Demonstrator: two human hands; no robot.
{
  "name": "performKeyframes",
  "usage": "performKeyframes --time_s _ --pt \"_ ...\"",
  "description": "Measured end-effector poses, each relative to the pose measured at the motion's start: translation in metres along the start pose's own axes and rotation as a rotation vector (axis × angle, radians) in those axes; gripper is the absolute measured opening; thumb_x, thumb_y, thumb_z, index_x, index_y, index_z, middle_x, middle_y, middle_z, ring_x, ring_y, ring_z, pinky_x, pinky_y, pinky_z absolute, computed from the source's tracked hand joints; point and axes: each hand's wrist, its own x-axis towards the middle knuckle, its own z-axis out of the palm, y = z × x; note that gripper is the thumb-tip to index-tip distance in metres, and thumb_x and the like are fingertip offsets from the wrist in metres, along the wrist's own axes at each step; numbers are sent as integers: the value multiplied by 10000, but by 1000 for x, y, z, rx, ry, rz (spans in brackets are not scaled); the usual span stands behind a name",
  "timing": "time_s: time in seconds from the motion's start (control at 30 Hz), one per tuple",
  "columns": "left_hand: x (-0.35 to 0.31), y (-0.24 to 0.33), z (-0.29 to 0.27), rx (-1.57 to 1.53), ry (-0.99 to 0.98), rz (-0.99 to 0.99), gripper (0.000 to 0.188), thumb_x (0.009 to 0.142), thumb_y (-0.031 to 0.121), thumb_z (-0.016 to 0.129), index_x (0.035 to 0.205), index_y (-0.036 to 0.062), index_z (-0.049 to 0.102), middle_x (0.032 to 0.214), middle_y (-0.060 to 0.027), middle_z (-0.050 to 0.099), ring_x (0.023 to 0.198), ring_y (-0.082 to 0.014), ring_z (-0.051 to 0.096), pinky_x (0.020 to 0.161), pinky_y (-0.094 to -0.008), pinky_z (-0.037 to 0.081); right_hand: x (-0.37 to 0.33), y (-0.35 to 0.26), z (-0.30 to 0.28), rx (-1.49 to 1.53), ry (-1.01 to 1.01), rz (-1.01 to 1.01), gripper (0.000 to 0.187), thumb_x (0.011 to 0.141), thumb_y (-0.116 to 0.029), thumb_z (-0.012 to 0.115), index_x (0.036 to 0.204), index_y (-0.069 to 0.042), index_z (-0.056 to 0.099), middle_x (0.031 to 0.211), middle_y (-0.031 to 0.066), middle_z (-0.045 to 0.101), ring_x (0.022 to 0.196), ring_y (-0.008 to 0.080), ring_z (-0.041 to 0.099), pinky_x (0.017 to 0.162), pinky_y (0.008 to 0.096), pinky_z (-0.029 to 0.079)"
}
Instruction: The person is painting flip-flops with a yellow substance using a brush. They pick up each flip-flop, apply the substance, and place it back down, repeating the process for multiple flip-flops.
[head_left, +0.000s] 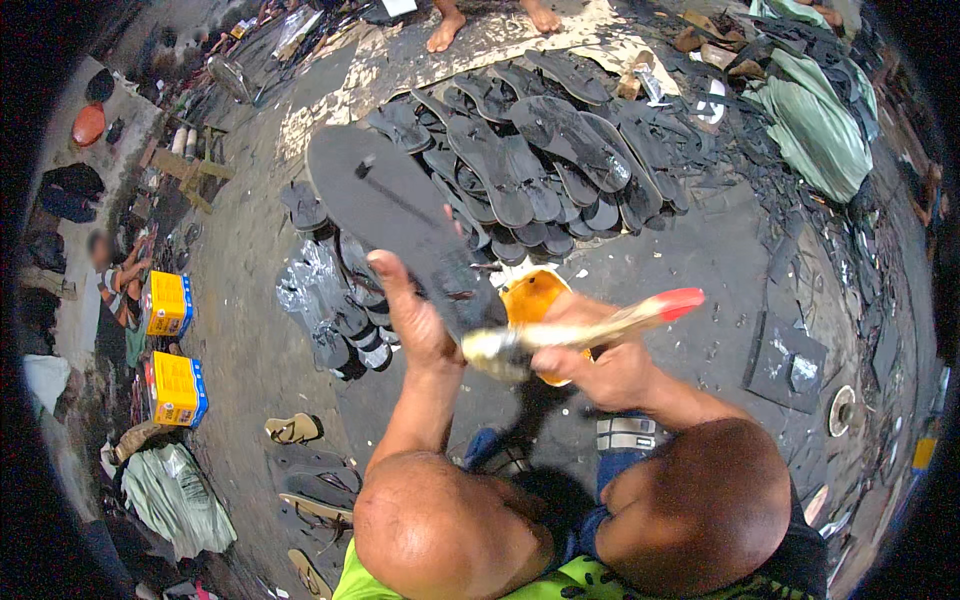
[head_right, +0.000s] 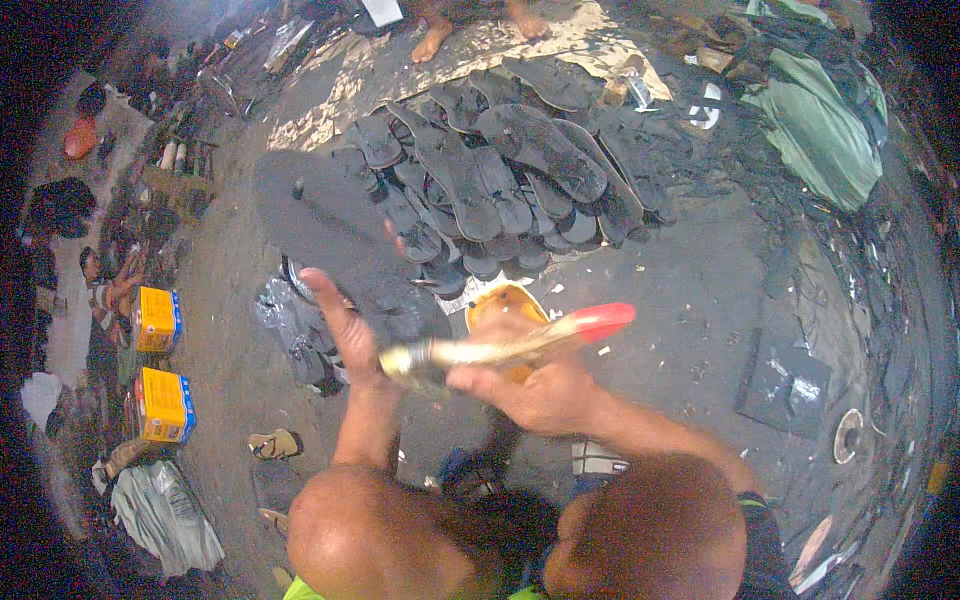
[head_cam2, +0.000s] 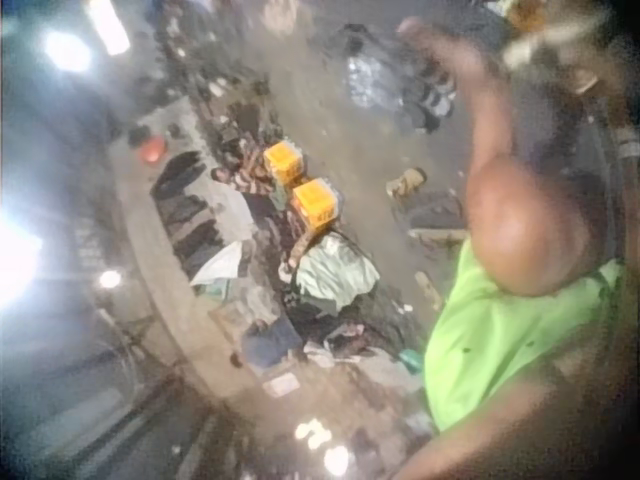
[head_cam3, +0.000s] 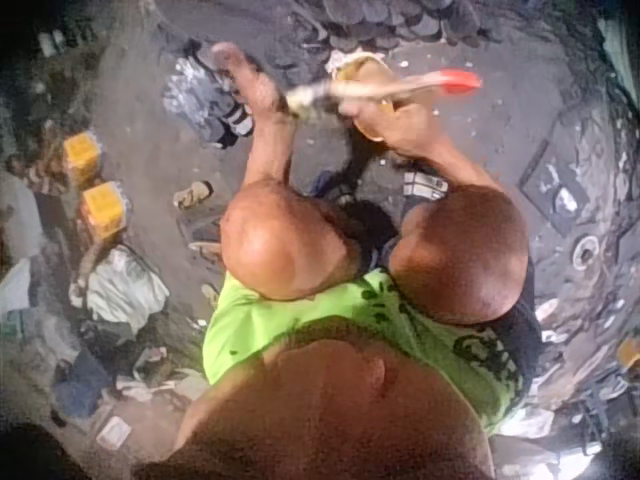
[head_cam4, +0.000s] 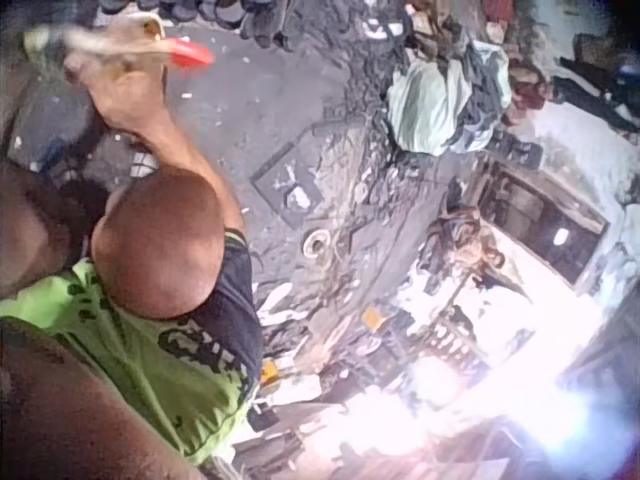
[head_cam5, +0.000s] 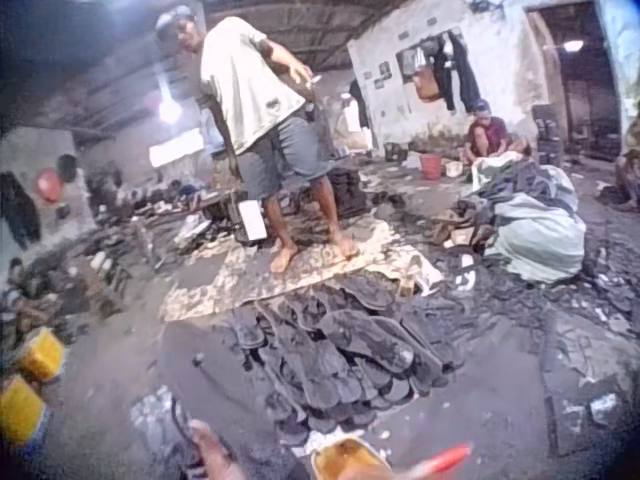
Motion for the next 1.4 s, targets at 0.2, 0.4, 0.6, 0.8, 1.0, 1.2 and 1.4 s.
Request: performKeyframes --time_s 0.2,0.4,0.6,0.8,1.0,1.2,1.4 --pt "-12 -16 14 47 -95 48 716 936 632 512 1338 41 481 1245 -85 613 1129 -211 596 969 -370 490 18 40 -19 -386 325 178 185 916 -137 703 1032 2 667 851 82 641 781 194 638 695 329 508" --pt "-32 -44 -8 480 -186 -22 537 1035 484 453 1298 18 494 1172 -83 621 1060 -172 607 934 -324 490 69 -25 -15 -446 328 -299 93 907 -84 701 948 -6 668 838 30 582 723 123 523 652 284 439" --pt "-32 -47 -6 327 -197 -196 647 1014 583 394 1300 14 512 1149 -103 648 1000 -203 656 883 -363 544 87 1 -26 -477 459 -67 134 907 -128 708 922 3 682 803 82 641 702 172 622 612 318 475" --pt "-34 -43 -5 410 -192 -130 650 1011 587 396 1321 24 493 1190 -110 633 1032 -212 648 900 -365 537 61 -14 -11 -245 532 120 222 929 -199 688 943 23 683 832 116 678 737 195 669 653 346 503" --pt "-41 -35 3 600 -312 -170 585 1042 532 378 1286 24 535 1251 -84 592 1126 -193 579 949 -371 479 72 -17 -17 -226 534 -1 84 906 -58 695 946 16 693 859 37 632 798 113 575 727 277 471" --pt "-36 -23 8 -47 -180 -463 686 1012 596 355 1359 18 481 1258 -134 612 1141 -235 616 1019 -384 491 69 -14 -45 -346 -67 -69 151 873 -170 739 964 -50 728 807 86 604 732 213 611 636 351 485" --pt "-37 -20 -6 134 -284 -470 740 993 652 322 1383 38 461 1294 -135 594 1162 -259 610 1017 -416 491 87 1 -50 -543 136 -254 155 845 -101 752 987 -46 724 806 84 601 726 219 599 625 362 471"
